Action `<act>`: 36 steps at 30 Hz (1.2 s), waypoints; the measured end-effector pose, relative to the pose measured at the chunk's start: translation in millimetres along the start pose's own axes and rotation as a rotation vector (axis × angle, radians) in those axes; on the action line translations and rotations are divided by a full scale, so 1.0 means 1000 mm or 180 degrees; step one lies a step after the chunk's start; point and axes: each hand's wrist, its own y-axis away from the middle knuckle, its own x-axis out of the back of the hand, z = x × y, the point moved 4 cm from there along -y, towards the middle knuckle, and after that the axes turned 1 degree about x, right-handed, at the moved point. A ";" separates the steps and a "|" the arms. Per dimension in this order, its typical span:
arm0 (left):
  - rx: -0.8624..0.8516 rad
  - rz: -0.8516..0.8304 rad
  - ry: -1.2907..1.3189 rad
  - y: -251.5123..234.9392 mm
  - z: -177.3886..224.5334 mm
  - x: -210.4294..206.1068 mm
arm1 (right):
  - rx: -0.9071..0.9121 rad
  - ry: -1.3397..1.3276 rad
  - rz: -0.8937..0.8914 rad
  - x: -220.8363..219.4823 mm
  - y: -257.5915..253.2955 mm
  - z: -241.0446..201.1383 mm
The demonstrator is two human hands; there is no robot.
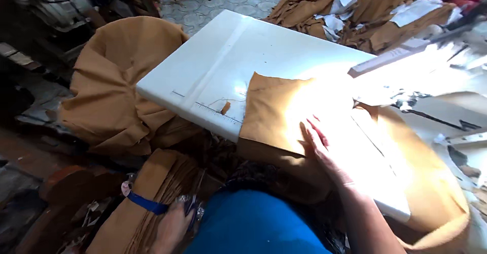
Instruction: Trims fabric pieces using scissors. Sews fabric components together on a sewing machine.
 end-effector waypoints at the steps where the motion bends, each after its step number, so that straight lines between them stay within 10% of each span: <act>1: 0.0058 -0.0065 -0.0085 0.002 -0.011 -0.008 | 0.0000 0.0165 0.0347 0.017 0.003 -0.003; 6: -0.0045 -0.0561 -0.0773 -0.001 -0.005 0.002 | -0.1226 0.1391 0.1072 0.097 0.041 0.022; 9: -0.1549 0.0803 -0.0087 0.016 0.056 0.051 | -0.2838 0.1843 0.0202 0.124 0.054 0.059; 13: -0.3849 0.2549 0.0451 0.055 0.164 0.115 | -0.2700 0.1562 0.0243 0.138 0.037 0.100; 17: -0.4778 0.1943 0.0010 0.084 0.248 0.141 | -0.1927 0.1252 0.1025 0.155 0.043 0.068; 20: -0.4532 0.1236 -0.0729 0.045 0.301 0.167 | -0.1143 0.0799 0.0873 0.140 0.075 0.019; 25: -0.3854 0.1154 -0.0779 -0.015 0.377 0.235 | -0.2221 -0.0455 -0.2238 0.035 0.135 0.026; 30: -0.3749 0.1336 -0.0942 -0.047 0.444 0.239 | -0.1957 -0.1100 -0.1688 -0.077 0.120 0.033; 36: -0.2515 0.1849 -0.0264 -0.157 0.343 0.332 | -0.1520 -0.2495 -0.2894 -0.055 0.029 -0.089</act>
